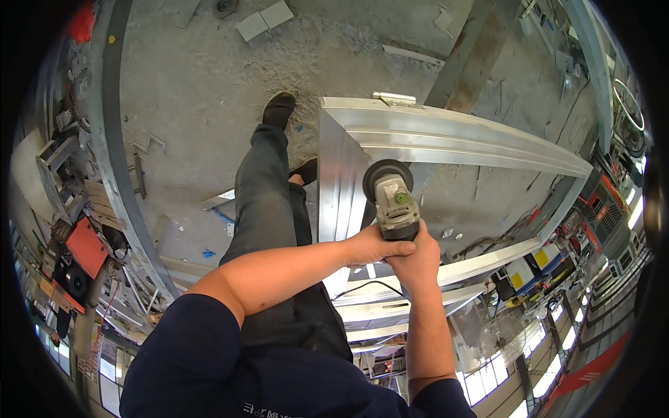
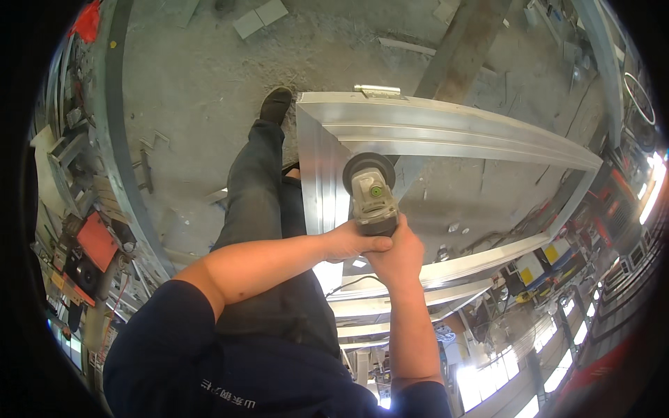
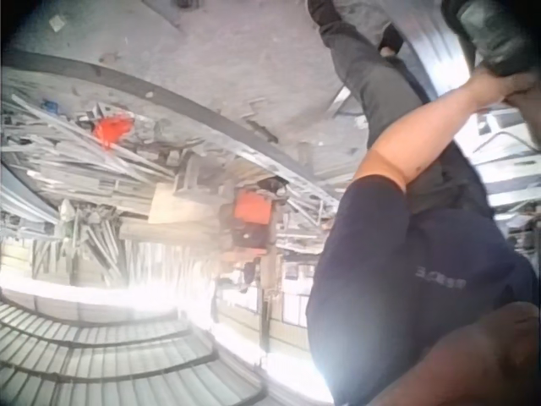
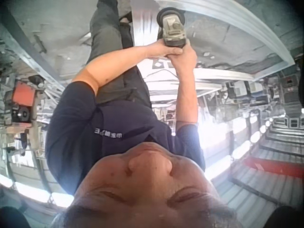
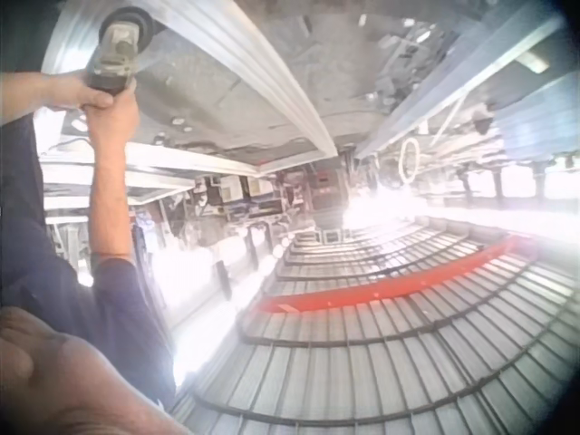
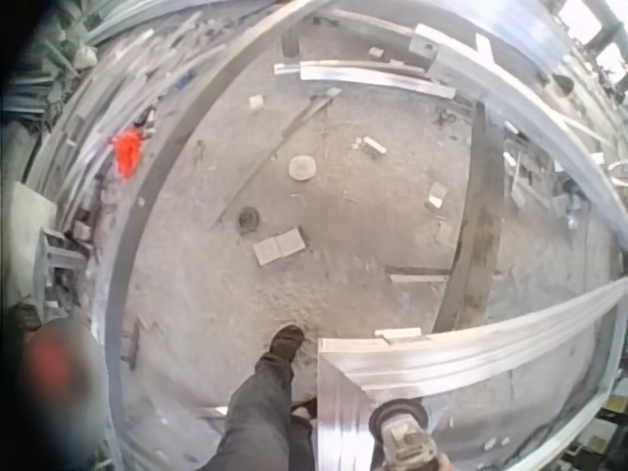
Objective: The person uses an angle grinder to smooth the edges and corners of white metal window frames. They reposition the frames on a workbench and continue grinding different sections to finish the surfaces.
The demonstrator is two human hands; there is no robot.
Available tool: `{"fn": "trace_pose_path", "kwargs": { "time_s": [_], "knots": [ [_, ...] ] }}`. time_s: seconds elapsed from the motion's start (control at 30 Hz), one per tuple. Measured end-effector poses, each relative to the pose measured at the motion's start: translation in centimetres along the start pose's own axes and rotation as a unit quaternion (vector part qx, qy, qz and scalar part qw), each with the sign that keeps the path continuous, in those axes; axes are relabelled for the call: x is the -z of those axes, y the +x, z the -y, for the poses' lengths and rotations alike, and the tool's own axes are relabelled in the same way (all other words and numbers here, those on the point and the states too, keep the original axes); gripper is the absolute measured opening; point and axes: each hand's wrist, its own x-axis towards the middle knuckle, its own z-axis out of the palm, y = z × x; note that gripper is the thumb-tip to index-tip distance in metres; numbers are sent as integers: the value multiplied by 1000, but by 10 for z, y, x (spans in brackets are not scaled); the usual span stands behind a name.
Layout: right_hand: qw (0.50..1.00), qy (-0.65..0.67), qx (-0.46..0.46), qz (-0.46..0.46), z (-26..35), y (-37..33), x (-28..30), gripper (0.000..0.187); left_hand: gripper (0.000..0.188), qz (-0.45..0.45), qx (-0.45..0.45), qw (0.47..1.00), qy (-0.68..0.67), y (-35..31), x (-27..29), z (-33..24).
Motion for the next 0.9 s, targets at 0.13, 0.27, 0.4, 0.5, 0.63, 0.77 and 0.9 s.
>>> {"fn": "trace_pose_path", "kwargs": {
  "time_s": [0.13, 0.27, 0.4, 0.5, 0.63, 0.77, 0.9],
  "knots": [
    [1000, 3, 10, -2, 7, 2, -5, 59, 93, -12, -12, 1000, 7, -3, 7, 1],
    [1000, -9, 12, 0, 9, 5, -4, 54, 94, -21, -25, 999, 6, -2, 3, -1],
    [1000, -18, 18, 8, 15, 10, 0, 52, 93, -27, -40, 999, -8, 1, 5, -2],
    [1000, -17, 18, 5, 13, 12, 0, 51, 94, -26, -31, 999, -2, 1, 3, -5],
    [1000, -7, 20, 6, 14, 13, 2, 50, 95, -21, -33, 999, 7, 1, 1, -7],
    [999, -38, 11, 21, 15, 14, 3, 49, 95, -33, -41, 999, 13, 0, 3, -3],
    [999, -28, 22, 22, 11, 14, 2, 49, 92, -41, -47, 998, 5, -1, 1, 0]
  ]
}}
